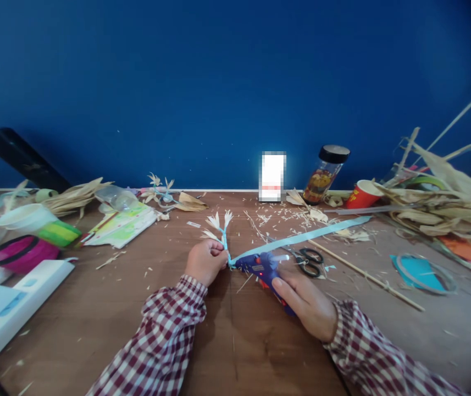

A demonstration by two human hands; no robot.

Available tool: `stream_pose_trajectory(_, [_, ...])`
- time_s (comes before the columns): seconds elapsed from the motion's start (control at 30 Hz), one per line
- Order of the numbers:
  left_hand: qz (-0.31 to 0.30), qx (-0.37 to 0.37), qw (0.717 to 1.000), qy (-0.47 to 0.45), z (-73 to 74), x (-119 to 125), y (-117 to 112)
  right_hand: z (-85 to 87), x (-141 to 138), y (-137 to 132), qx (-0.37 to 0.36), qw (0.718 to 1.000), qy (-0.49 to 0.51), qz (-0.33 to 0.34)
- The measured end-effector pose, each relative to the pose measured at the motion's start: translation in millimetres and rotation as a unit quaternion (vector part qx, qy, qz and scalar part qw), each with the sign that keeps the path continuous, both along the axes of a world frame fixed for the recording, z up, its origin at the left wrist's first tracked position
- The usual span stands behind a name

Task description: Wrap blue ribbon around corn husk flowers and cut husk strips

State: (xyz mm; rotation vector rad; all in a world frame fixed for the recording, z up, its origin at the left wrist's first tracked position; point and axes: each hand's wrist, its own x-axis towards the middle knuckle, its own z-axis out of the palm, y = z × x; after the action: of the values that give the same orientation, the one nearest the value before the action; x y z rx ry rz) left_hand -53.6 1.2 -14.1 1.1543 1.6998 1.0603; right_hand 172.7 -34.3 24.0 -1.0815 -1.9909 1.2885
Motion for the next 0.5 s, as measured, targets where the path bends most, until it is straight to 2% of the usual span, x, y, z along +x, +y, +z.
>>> stream_pose_trajectory(0.07, [0.002, -0.005, 1.0, 0.011, 0.8, 0.5, -0.1, 1.0, 3.6, -0.2, -0.014, 1.0, -0.015, -0.003])
stream_pose_trajectory(0.23, [0.004, -0.009, 1.0, 0.026, 2.2, 1.0, -0.6, -4.7, 5.0, -2.1, -0.007, 0.997, -0.028, -0.077])
stream_pose_trajectory(0.37, [-0.002, -0.005, 0.999, 0.032, 1.1, 0.7, -0.2, -6.2, -0.5, -1.6, 0.018, 0.998, -0.043, -0.035])
stream_pose_trajectory(0.5, [-0.009, 0.001, 0.999, 0.032, -0.2, 0.5, 0.2, -1.4, -1.1, -0.2, 0.08, 0.995, -0.06, 0.005])
